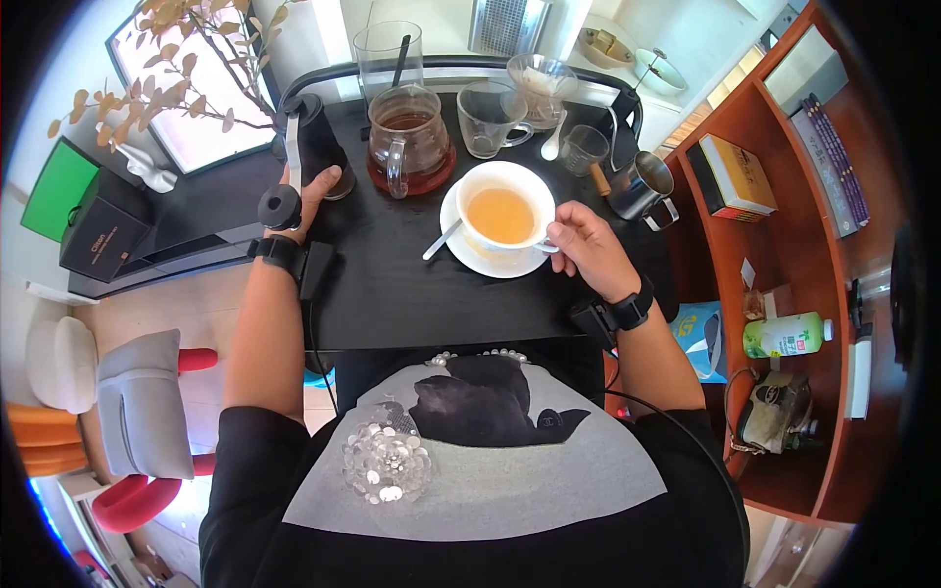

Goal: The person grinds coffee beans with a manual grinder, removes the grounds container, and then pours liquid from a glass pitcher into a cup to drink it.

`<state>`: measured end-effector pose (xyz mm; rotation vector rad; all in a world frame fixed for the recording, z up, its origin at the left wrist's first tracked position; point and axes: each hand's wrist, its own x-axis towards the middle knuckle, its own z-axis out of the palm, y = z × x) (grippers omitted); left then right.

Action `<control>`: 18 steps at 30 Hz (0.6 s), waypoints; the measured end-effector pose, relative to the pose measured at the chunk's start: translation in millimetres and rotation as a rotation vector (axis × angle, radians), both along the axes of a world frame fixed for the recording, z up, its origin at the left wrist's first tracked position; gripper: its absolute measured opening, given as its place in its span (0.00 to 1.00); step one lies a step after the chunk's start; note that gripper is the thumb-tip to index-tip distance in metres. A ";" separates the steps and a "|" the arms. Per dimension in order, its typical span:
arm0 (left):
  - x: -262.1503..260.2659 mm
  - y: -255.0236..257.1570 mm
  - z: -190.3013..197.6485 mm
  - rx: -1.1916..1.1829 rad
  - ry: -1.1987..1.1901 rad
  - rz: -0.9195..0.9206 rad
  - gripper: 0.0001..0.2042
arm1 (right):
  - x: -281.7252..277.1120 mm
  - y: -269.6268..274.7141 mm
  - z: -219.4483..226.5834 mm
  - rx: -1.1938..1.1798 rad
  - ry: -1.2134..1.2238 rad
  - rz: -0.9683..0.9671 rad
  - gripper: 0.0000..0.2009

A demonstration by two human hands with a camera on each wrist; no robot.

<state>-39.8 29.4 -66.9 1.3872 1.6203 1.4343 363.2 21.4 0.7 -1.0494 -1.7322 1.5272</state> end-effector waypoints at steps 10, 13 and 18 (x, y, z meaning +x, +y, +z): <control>20.7 -40.5 36.7 -0.029 -0.058 -0.073 0.29 | 3.6 -15.2 -2.6 -0.077 0.057 0.061 0.10; 33.1 -59.8 38.9 -0.083 -0.202 -0.003 0.25 | 3.1 -15.7 -6.8 -0.135 0.159 0.072 0.11; 51.3 -86.7 35.9 -0.058 -0.313 0.041 0.25 | 0.9 -17.3 -12.6 -0.118 0.221 0.105 0.11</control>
